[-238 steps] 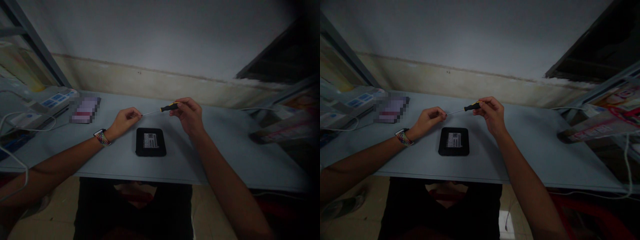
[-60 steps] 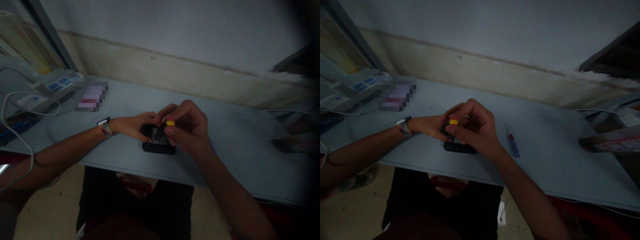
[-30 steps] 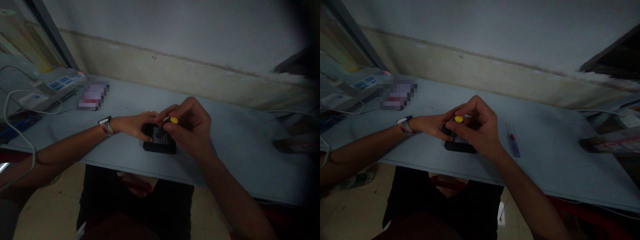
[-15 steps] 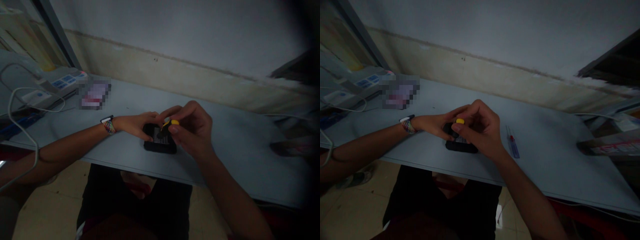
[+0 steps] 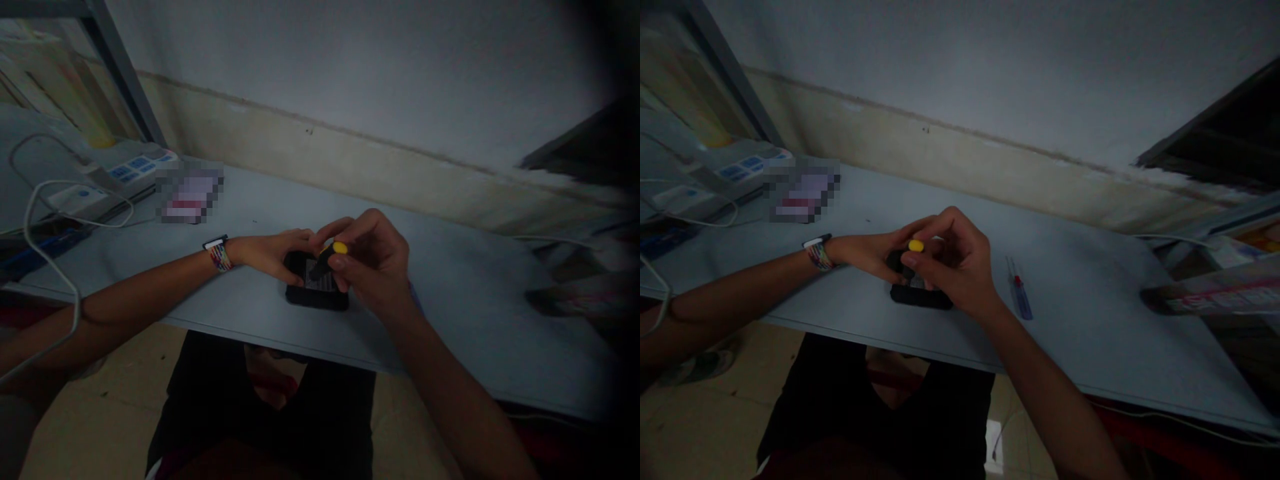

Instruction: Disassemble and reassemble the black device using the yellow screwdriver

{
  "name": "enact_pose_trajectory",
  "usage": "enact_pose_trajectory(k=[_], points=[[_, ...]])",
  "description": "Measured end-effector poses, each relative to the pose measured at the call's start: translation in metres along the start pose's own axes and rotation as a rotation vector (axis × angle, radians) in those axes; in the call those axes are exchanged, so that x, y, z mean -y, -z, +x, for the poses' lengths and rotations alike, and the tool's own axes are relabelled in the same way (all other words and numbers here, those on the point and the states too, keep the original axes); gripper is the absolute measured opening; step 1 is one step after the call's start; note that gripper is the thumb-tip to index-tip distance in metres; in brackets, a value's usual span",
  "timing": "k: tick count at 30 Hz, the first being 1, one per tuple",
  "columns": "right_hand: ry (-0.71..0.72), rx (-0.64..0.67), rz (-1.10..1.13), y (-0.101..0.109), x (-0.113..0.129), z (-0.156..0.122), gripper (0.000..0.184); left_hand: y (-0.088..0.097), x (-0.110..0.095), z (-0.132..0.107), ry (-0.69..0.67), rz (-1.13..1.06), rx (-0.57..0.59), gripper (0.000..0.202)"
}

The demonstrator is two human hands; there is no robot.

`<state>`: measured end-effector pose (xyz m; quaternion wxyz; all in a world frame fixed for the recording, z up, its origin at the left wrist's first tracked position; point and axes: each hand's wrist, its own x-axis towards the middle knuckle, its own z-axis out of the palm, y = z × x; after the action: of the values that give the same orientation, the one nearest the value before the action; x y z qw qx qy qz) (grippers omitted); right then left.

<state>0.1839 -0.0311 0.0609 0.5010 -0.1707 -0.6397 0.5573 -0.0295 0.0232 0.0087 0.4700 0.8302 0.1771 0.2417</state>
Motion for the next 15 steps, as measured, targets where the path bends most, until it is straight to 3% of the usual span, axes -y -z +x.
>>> enact_pose_trajectory(k=[4, 10, 15], points=[[-0.089, 0.009, 0.045, 0.0028, 0.0000, 0.0002, 0.030, 0.0008, 0.0040, -0.0007, -0.010, 0.092, 0.020, 0.067], [-0.048, 0.025, 0.021, 0.0041, -0.0025, -0.0016, 0.012, 0.0013, 0.0044, 0.0001, -0.003, 0.054, 0.044, 0.066], [-0.066, -0.012, 0.023, 0.0029, -0.0005, -0.0020, 0.027, 0.0010, 0.0047, -0.0003, 0.015, 0.114, 0.009, 0.067]])
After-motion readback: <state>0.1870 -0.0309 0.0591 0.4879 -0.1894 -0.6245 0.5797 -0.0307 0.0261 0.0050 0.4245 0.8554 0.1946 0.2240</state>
